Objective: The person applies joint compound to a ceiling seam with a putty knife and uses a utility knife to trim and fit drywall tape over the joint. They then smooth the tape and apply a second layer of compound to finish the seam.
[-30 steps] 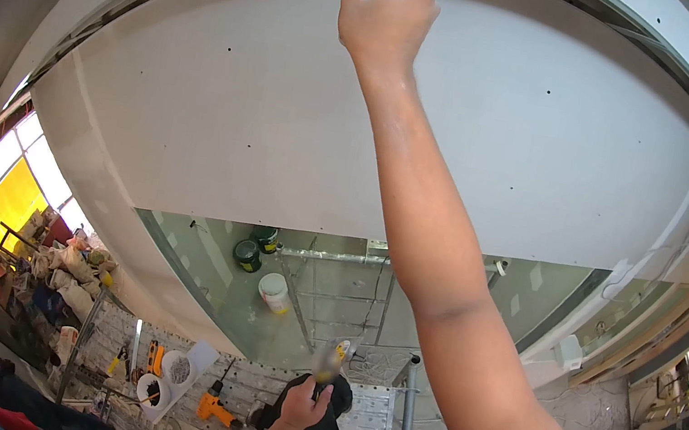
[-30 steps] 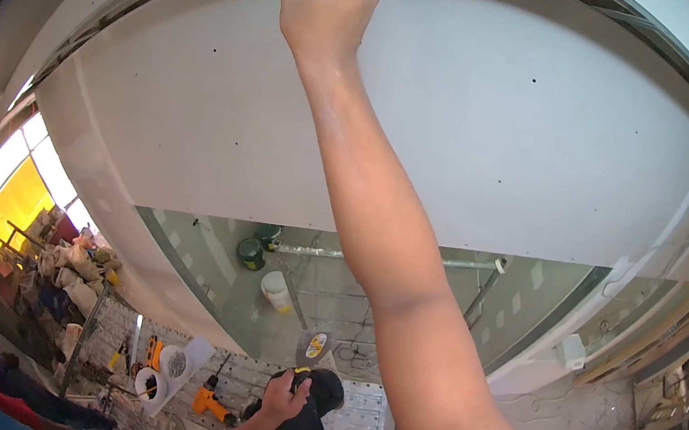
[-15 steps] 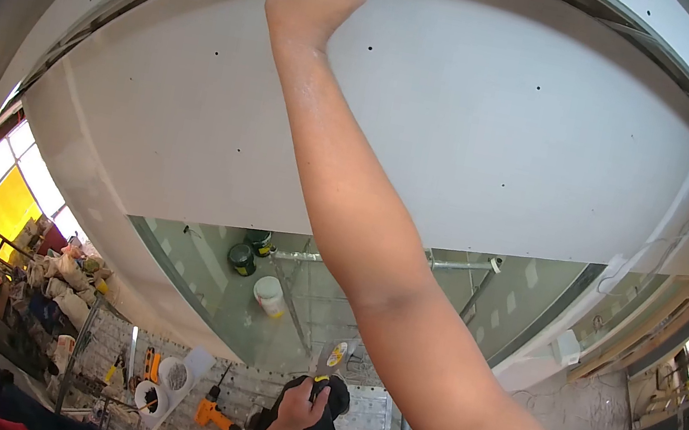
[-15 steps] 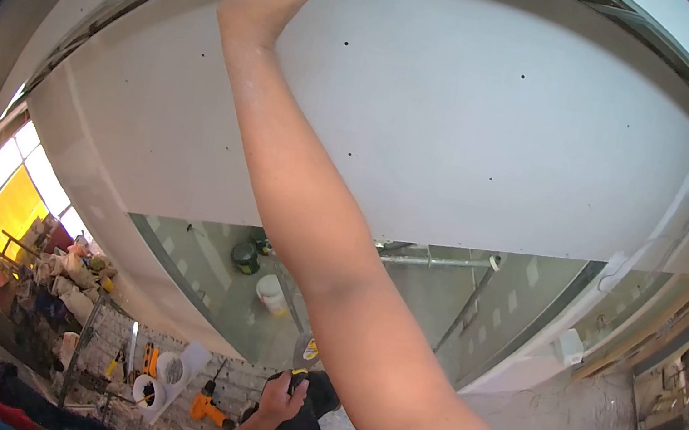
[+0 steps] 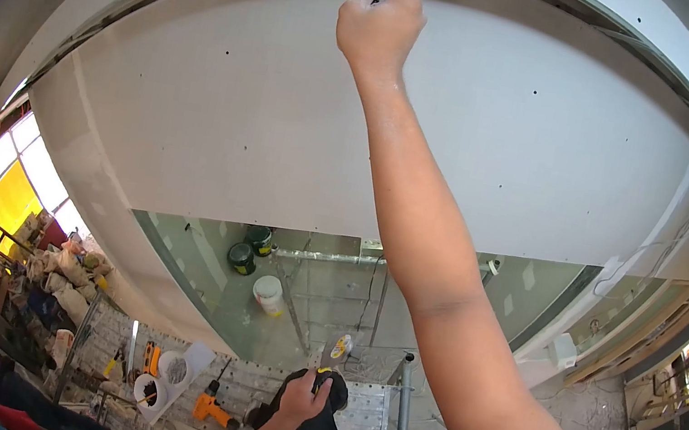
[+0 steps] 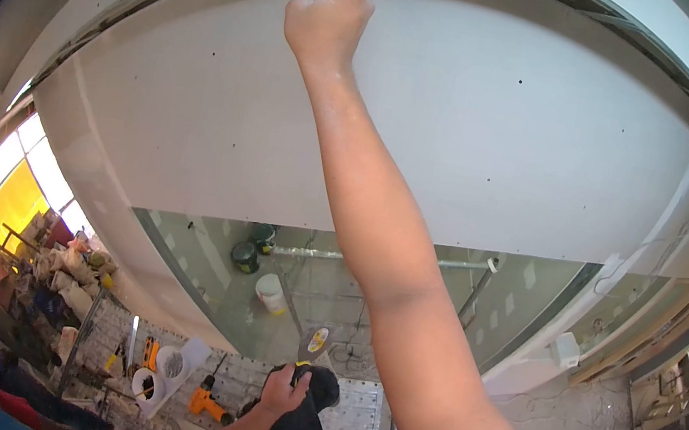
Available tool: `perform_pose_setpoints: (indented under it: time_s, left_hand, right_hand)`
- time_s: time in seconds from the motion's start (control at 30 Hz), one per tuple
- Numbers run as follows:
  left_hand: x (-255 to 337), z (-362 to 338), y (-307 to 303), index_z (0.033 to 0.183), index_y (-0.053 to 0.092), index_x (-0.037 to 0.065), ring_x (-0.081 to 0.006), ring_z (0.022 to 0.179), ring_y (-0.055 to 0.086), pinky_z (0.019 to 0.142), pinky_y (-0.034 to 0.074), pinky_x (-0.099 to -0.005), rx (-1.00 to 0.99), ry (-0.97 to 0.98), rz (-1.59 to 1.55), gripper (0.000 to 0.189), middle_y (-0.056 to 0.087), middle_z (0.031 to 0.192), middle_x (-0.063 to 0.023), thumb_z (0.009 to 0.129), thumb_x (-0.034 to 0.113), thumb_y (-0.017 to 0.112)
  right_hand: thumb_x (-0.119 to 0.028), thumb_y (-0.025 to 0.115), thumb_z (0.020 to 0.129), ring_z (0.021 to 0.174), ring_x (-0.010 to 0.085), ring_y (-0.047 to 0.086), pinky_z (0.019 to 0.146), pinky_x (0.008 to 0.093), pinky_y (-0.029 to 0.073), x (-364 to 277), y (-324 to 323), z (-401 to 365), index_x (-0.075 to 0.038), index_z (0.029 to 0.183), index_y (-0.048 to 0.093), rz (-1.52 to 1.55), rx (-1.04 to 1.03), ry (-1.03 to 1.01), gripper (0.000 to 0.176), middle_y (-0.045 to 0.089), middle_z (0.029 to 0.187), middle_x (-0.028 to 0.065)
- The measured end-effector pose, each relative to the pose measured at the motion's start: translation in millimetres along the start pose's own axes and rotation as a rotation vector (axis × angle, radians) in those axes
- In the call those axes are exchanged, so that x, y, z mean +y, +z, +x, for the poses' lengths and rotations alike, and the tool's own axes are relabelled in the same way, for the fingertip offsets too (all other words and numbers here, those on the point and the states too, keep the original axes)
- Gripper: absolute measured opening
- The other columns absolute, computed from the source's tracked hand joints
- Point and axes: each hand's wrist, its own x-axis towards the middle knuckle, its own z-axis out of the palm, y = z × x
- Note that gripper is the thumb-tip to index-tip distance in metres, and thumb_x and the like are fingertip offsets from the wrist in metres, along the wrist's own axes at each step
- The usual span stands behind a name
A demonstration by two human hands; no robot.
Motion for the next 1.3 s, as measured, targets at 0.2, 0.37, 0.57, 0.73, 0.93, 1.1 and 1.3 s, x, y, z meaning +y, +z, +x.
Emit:
perform_pose_setpoints:
  time_s: [0.2,0.37,0.57,0.73,0.93,1.1,1.3]
  left_hand:
    - [-8.6,-0.6,-0.2,0.110,0.065,0.000,-0.0458,0.069,0.068,0.059,0.053,-0.0532,0.010,-0.017,-0.005,0.036,0.067,0.073,-0.0247,0.095,0.033,0.069]
    - [-10.3,0.3,-5.0,0.110,0.065,-0.001,-0.0452,0.067,0.067,0.057,0.053,-0.0515,0.013,-0.013,-0.004,0.036,0.067,0.072,-0.0238,0.095,0.032,0.069]
    - [-9.9,5.4,-7.6,0.090,0.058,0.002,-0.0274,0.057,0.071,0.057,0.056,-0.0392,0.028,0.086,0.076,0.026,0.069,0.064,-0.0087,0.100,0.025,0.065]
    - [-9.7,8.6,-2.9,0.111,0.065,-0.002,-0.0441,0.067,0.068,0.058,0.053,-0.0506,0.012,0.020,-0.008,0.035,0.067,0.073,-0.0232,0.095,0.030,0.070]
    - [7.4,14.1,-7.2,0.111,0.065,-0.002,-0.0442,0.067,0.068,0.058,0.054,-0.0506,-0.008,0.035,-0.005,0.037,0.067,0.073,-0.0237,0.095,0.031,0.070]
    - [5.7,13.0,4.4,0.109,0.065,-0.002,-0.0442,0.065,0.067,0.055,0.053,-0.0509,0.027,0.073,0.045,0.037,0.066,0.070,-0.0230,0.094,0.031,0.071]
    - [20.9,12.3,6.3,0.102,0.064,-0.001,-0.0441,0.062,0.067,0.053,0.052,-0.0511,0.037,0.116,0.099,0.035,0.065,0.067,-0.0228,0.094,0.032,0.071]
  right_hand:
    - [-0.007,0.055,0.100,0.101,0.0420,0.073,0.086,0.0458,0.058,21.8,10.6,7.1,0.002,0.139,0.047,-0.052,0.138,-0.119,0.040,0.070,0.108,0.0308]
    - [-0.007,0.055,0.101,0.098,0.0436,0.073,0.085,0.0468,0.059,16.5,9.2,2.1,0.003,0.140,0.046,-0.059,0.119,-0.143,0.041,0.070,0.105,0.0307]
    - [-0.006,0.055,0.100,0.097,0.0469,0.072,0.086,0.0499,0.058,8.6,-3.3,5.7,0.003,0.141,0.045,-0.157,0.042,-0.169,0.043,0.070,0.104,0.0325]
    - [-0.004,0.055,0.100,0.103,0.0495,0.070,0.088,0.0517,0.058,-3.4,-0.3,-1.3,0.003,0.141,0.045,-0.186,0.033,-0.103,0.043,0.070,0.108,0.0346]
    - [-0.002,0.055,0.098,0.112,0.0475,0.068,0.093,0.0529,0.055,23.6,34.3,9.7,0.002,0.141,0.046,-0.046,0.181,-0.246,0.043,0.066,0.117,0.0373]
    - [0.001,0.056,0.098,0.083,0.0389,0.072,0.072,0.0453,0.060,16.3,39.4,10.6,0.002,0.137,0.045,-0.050,0.270,-0.255,0.040,0.069,0.099,0.0290]
    - [-0.001,0.059,0.099,0.054,0.0121,0.057,0.042,0.0267,0.043,-17.2,8.9,9.6,0.000,0.135,0.044,0.588,-0.064,0.290,0.039,0.059,0.077,0.0098]
